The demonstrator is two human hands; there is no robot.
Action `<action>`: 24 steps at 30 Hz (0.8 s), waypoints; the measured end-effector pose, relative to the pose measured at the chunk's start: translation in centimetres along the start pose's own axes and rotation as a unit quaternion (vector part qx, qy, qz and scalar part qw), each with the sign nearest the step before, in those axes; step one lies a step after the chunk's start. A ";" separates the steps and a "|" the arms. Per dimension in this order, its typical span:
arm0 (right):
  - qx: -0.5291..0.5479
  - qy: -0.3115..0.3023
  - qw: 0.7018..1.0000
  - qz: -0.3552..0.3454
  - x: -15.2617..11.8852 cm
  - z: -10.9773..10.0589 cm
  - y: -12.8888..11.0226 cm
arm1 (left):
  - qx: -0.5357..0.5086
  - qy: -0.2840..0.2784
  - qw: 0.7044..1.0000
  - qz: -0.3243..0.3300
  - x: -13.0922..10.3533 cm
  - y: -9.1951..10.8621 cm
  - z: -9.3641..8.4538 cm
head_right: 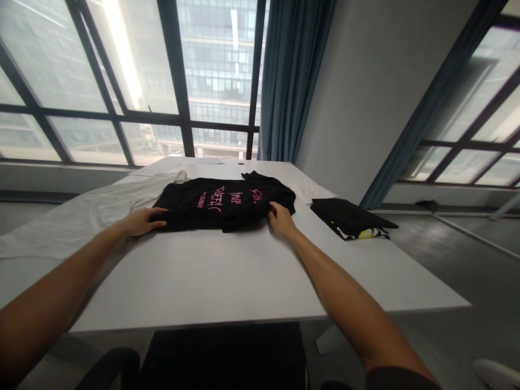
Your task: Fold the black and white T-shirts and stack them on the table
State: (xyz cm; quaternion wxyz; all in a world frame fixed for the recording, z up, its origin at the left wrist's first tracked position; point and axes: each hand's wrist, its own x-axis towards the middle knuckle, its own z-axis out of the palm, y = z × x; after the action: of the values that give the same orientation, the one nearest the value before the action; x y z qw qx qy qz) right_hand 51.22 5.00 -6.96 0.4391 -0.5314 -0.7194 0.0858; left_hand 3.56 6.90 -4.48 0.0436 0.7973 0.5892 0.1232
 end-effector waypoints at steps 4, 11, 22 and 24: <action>0.059 0.069 0.995 0.046 1.1 -4.2 0.4 | 0.061 0.071 0.996 0.003 -0.7 0.6 -2.4; 0.080 0.162 0.973 0.144 0.4 -11.5 3.0 | -0.150 -0.057 0.987 0.022 -4.4 0.6 -7.3; -0.060 -0.169 0.963 0.203 -1.2 -14.9 5.7 | -0.102 -0.172 0.980 0.016 -5.3 -0.5 -6.6; -0.086 -0.223 0.945 0.222 -1.6 -15.1 5.4 | -0.120 -0.164 0.978 0.036 -5.2 -0.5 -6.5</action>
State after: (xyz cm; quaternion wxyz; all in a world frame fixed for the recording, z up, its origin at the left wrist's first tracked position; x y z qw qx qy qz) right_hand 65.99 0.76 -1.95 0.1899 -0.6803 -0.6677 0.2350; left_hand 0.05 1.59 0.96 0.2305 0.8164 0.5259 0.0618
